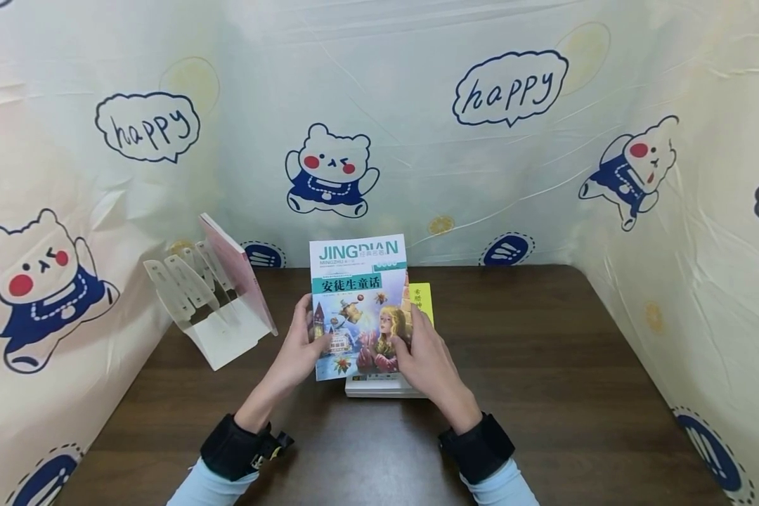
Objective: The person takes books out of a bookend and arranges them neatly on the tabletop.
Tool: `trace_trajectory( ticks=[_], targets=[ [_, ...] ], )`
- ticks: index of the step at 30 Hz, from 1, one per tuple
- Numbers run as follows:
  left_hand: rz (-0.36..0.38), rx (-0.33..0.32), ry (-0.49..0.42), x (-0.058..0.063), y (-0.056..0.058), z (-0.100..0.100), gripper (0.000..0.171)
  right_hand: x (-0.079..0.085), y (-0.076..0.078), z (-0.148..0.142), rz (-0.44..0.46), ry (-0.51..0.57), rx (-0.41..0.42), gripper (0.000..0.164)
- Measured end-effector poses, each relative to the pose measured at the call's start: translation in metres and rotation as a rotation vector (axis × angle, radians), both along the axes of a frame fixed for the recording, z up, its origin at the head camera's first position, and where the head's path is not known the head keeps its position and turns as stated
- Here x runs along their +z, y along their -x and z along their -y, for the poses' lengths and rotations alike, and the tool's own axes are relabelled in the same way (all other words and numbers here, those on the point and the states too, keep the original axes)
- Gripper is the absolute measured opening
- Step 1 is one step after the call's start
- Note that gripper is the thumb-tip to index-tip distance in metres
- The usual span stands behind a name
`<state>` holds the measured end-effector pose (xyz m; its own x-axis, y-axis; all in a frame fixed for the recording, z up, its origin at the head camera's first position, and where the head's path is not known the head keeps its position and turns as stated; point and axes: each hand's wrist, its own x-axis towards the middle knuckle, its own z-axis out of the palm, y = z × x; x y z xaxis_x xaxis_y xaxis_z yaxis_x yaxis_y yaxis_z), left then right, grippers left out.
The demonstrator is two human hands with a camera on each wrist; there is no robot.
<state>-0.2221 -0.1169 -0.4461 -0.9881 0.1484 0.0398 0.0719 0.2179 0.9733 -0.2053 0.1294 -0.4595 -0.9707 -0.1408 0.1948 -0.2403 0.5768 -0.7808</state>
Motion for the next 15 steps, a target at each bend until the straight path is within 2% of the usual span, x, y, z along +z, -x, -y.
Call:
trace_trajectory(
  ticks=[8,15],
  targets=[
    [0.019,0.019,0.031,-0.0012,-0.0004,-0.0006,0.078,-0.0007,-0.0007,-0.0032,-0.002,-0.002,-0.016,0.072],
    [-0.014,0.005,0.052,-0.0042,0.001,-0.0045,0.077,-0.0009,-0.0011,-0.0065,0.008,-0.007,-0.03,0.07]
  ],
)
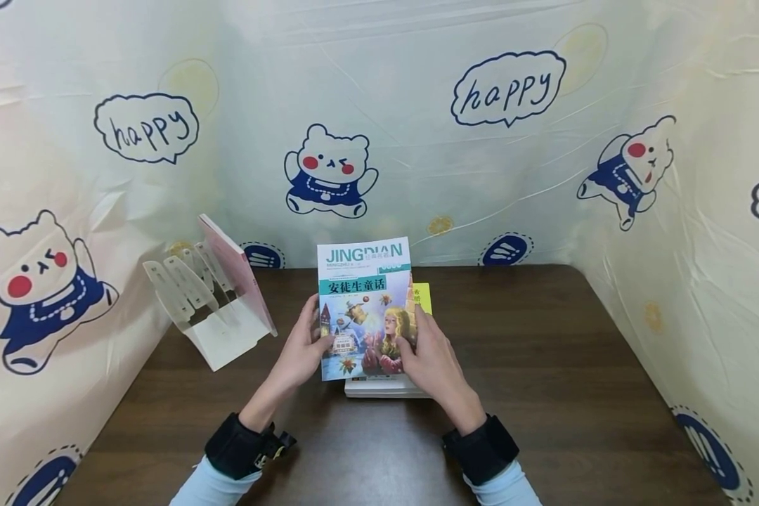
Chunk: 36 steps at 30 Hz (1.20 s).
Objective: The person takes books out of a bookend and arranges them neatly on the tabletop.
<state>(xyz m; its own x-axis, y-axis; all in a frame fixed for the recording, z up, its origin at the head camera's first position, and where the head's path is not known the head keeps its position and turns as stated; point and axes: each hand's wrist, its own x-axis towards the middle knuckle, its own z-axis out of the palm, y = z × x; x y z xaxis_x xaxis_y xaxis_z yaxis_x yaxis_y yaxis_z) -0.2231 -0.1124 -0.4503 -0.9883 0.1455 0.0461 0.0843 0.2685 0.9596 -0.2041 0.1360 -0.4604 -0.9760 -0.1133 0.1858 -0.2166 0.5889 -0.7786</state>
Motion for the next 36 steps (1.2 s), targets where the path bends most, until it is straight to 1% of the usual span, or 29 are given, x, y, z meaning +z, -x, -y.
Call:
trace_trajectory(
  ticks=[3,8,15,21,29,36],
  targets=[
    [-0.016,0.006,0.008,-0.002,0.001,-0.003,0.079,0.0,0.0,-0.002,0.002,-0.001,-0.005,0.069],
    [-0.023,0.014,0.015,-0.004,0.002,-0.007,0.08,-0.001,-0.001,-0.006,0.007,-0.017,-0.009,0.069],
    [-0.005,0.024,0.039,-0.007,0.003,-0.013,0.077,-0.001,-0.002,-0.01,0.027,-0.028,-0.02,0.072],
    [0.001,0.003,0.049,-0.011,0.006,-0.017,0.073,-0.001,-0.002,-0.013,0.05,-0.039,-0.031,0.074],
    [-0.023,-0.036,0.071,-0.016,0.008,-0.02,0.063,-0.003,-0.002,-0.015,0.044,-0.05,-0.037,0.073],
    [0.015,-0.045,0.107,-0.022,0.01,-0.023,0.056,-0.004,-0.003,-0.017,0.074,-0.058,-0.046,0.071]
  ],
)
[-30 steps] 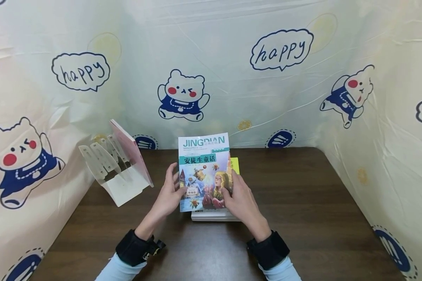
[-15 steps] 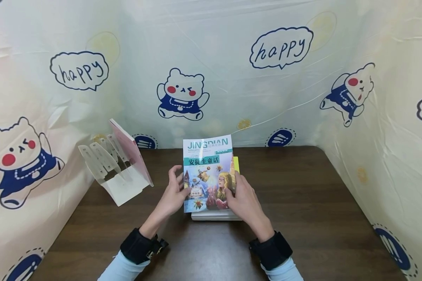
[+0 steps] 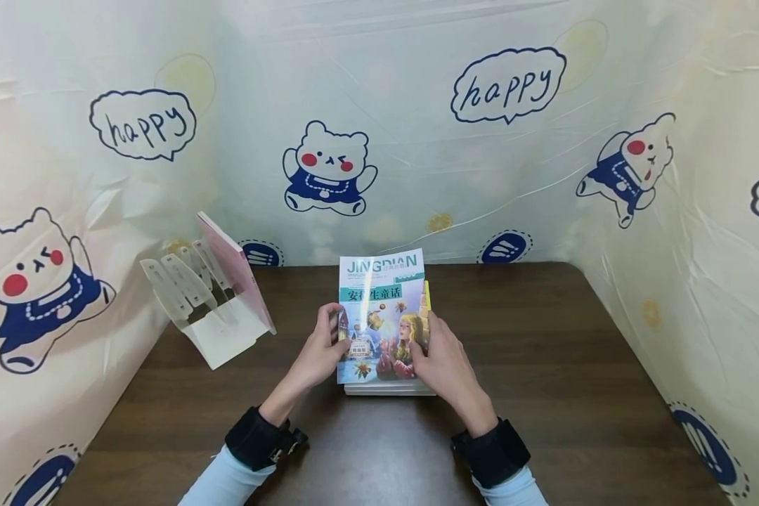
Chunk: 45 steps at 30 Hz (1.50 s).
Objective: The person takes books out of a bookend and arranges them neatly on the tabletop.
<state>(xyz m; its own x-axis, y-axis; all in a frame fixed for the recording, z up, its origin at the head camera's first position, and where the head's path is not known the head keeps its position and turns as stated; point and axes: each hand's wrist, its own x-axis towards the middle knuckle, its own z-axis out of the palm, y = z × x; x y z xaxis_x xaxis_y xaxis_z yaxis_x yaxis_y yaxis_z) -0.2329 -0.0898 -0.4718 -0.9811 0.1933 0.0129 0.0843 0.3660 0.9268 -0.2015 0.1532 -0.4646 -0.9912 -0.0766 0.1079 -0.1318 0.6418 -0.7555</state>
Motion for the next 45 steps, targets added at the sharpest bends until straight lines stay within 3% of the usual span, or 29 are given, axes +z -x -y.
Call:
trace_trajectory(
  ticks=[12,30,45],
  targets=[
    [0.046,0.016,0.082,-0.006,0.004,-0.007,0.057,-0.004,0.001,-0.004,0.068,0.004,-0.012,0.067],
    [0.094,-0.027,0.203,-0.012,0.01,-0.009,0.054,-0.01,0.009,-0.012,0.133,-0.02,0.012,0.067],
    [0.162,-0.03,0.203,-0.015,0.014,-0.01,0.056,-0.013,0.012,-0.014,0.148,-0.066,0.008,0.068]
  ],
)
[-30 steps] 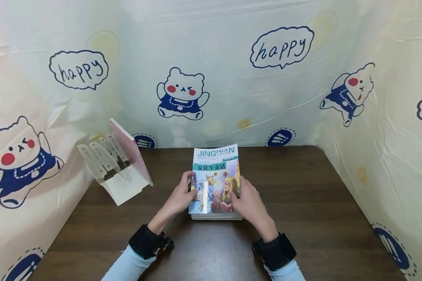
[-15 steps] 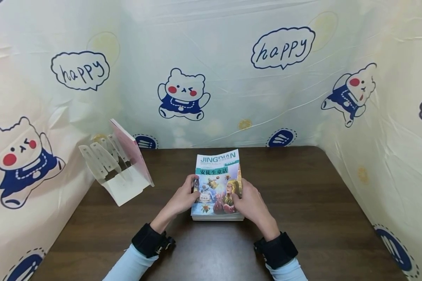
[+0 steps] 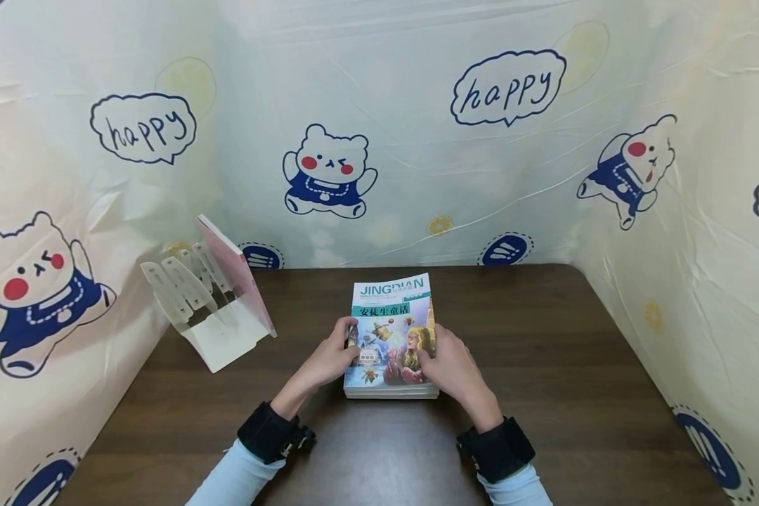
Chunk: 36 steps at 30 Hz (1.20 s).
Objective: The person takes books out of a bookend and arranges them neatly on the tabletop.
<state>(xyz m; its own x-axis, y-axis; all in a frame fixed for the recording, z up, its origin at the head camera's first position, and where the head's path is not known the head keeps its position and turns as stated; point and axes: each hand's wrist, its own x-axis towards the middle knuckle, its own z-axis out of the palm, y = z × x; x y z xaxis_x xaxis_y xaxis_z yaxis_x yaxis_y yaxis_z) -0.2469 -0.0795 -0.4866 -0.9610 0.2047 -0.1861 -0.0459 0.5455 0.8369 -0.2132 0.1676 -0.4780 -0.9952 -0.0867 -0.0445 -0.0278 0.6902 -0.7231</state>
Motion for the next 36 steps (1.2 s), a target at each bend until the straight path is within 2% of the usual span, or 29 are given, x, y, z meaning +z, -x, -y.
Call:
trace_trajectory(
  ticks=[7,22,36],
  targets=[
    [-0.001,-0.013,-0.013,-0.001,0.001,0.001,0.056,-0.003,0.0,-0.001,-0.006,-0.064,-0.018,0.069],
    [-0.001,-0.022,-0.035,-0.003,0.002,0.002,0.056,-0.008,0.002,-0.002,0.01,-0.09,-0.03,0.069],
    [0.033,-0.031,-0.043,-0.003,0.001,0.005,0.057,-0.011,0.001,-0.001,0.037,-0.055,-0.006,0.08]
  ],
)
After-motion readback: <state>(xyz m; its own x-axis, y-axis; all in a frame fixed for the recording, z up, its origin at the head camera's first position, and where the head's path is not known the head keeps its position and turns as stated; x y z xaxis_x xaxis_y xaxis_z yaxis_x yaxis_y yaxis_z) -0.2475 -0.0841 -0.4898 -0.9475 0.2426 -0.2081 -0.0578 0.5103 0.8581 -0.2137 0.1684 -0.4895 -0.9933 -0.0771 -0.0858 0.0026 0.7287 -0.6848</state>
